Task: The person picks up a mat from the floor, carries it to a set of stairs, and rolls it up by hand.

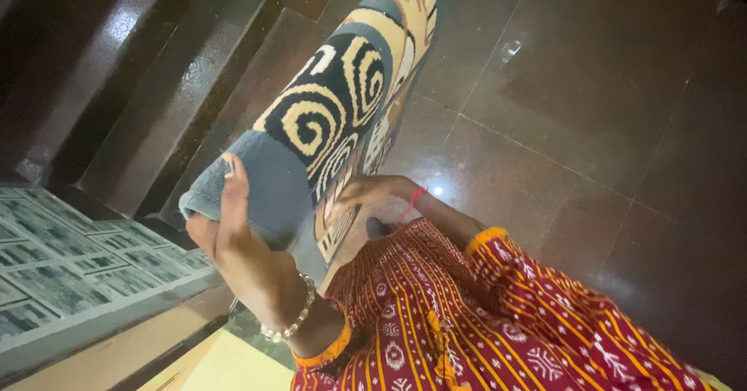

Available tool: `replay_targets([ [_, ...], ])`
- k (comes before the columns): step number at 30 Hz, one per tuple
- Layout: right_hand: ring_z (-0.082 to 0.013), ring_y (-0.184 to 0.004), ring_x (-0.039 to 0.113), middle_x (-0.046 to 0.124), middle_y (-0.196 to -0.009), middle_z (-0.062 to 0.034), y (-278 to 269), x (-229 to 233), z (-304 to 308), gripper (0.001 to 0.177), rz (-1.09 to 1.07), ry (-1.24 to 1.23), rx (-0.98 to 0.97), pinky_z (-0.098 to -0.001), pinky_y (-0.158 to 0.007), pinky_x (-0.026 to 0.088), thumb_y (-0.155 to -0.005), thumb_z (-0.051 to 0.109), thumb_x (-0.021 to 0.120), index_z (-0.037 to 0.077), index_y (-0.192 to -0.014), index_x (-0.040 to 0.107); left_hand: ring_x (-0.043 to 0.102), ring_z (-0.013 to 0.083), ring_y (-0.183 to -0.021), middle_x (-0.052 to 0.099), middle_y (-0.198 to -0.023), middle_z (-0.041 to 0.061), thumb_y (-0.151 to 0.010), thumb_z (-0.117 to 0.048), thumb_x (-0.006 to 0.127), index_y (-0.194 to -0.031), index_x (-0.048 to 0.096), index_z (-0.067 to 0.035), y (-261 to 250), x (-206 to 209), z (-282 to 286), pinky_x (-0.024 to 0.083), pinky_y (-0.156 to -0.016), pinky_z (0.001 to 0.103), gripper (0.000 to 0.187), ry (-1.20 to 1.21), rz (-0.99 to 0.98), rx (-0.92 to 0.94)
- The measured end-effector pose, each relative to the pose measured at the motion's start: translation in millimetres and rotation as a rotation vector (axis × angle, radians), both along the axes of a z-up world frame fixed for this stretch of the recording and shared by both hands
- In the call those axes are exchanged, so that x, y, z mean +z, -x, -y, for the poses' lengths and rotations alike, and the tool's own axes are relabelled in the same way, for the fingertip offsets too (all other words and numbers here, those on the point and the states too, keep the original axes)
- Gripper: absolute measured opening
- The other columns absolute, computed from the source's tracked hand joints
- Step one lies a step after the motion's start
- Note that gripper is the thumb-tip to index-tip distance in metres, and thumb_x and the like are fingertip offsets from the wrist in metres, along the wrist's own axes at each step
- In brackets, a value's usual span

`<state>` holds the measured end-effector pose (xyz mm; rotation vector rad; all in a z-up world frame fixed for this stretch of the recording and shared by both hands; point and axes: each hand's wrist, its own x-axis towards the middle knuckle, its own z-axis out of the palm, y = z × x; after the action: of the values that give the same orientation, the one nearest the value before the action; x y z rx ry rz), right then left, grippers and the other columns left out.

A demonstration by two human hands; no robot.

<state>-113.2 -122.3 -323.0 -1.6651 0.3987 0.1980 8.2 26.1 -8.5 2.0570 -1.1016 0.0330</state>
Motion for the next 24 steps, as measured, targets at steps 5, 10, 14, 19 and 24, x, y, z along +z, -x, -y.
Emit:
replay_targets([
  [5, -0.0327, -0.119, 0.067, 0.074, -0.122, -0.0161, 41.3, -49.9, 26.2, 0.040, -0.156, 0.169, -0.719, -0.0490, -0.104, 0.052, -0.091, 0.037, 0.068, 0.007, -0.117, 0.075, 0.058, 0.0263, -0.103, 0.054, -0.104, 0.013, -0.077, 0.019, 0.058, -0.138, 0.071, -0.011, -0.8, 3.6, 3.3, 0.046, -0.096, 0.031, 0.069, 0.066, -0.038, 0.002],
  [10, -0.0272, -0.125, 0.062, 0.072, -0.124, -0.0123, 64.6, 109.0, 47.8, 0.038, -0.231, 0.162, -0.566, -0.0458, -0.107, 0.042, -0.098, 0.041, 0.062, 0.012, -0.119, 0.074, 0.057, 0.0267, -0.102, 0.048, -0.105, 0.011, -0.095, 0.009, 0.070, -0.129, 0.074, -0.007, 3.0, 0.7, 13.4, 0.045, -0.095, 0.033, 0.037, 0.210, -0.192, -0.004],
  [14, -0.0288, -0.109, 0.076, 0.076, -0.113, -0.0160, 78.7, 232.0, 55.2, 0.030, 0.675, 0.076, -0.417, -0.0463, -0.102, 0.063, -0.111, 0.032, 0.055, 0.007, -0.115, 0.070, 0.061, 0.0186, -0.106, 0.050, -0.111, 0.005, -0.097, 0.001, 0.064, -0.128, 0.072, -0.010, 2.8, 9.3, 9.6, 0.052, -0.093, 0.030, 0.034, 0.267, -0.402, -0.007],
  [19, -0.0289, -0.105, 0.075, 0.075, -0.109, -0.0187, 76.6, 168.5, 80.0, 0.036, 1.223, -0.717, -0.449, -0.0440, -0.092, 0.062, -0.112, 0.030, 0.047, 0.004, -0.109, 0.071, 0.060, 0.0243, -0.105, 0.050, -0.113, 0.013, -0.093, 0.004, 0.073, -0.138, 0.071, -0.009, 0.9, 4.4, 2.3, 0.052, -0.093, 0.032, 0.046, 0.130, -0.119, -0.021],
  [24, -0.0298, -0.108, 0.071, 0.071, -0.111, -0.0206, 30.3, -50.4, 48.6, 0.030, 1.150, -1.240, -0.649, -0.0442, -0.105, 0.058, -0.123, 0.023, 0.044, 0.001, -0.118, 0.064, 0.059, 0.0266, -0.113, 0.058, -0.119, 0.011, -0.087, 0.003, 0.077, -0.140, 0.066, -0.004, -5.8, 7.0, -4.5, 0.048, -0.100, 0.034, 0.054, 0.193, 0.069, -0.115],
])
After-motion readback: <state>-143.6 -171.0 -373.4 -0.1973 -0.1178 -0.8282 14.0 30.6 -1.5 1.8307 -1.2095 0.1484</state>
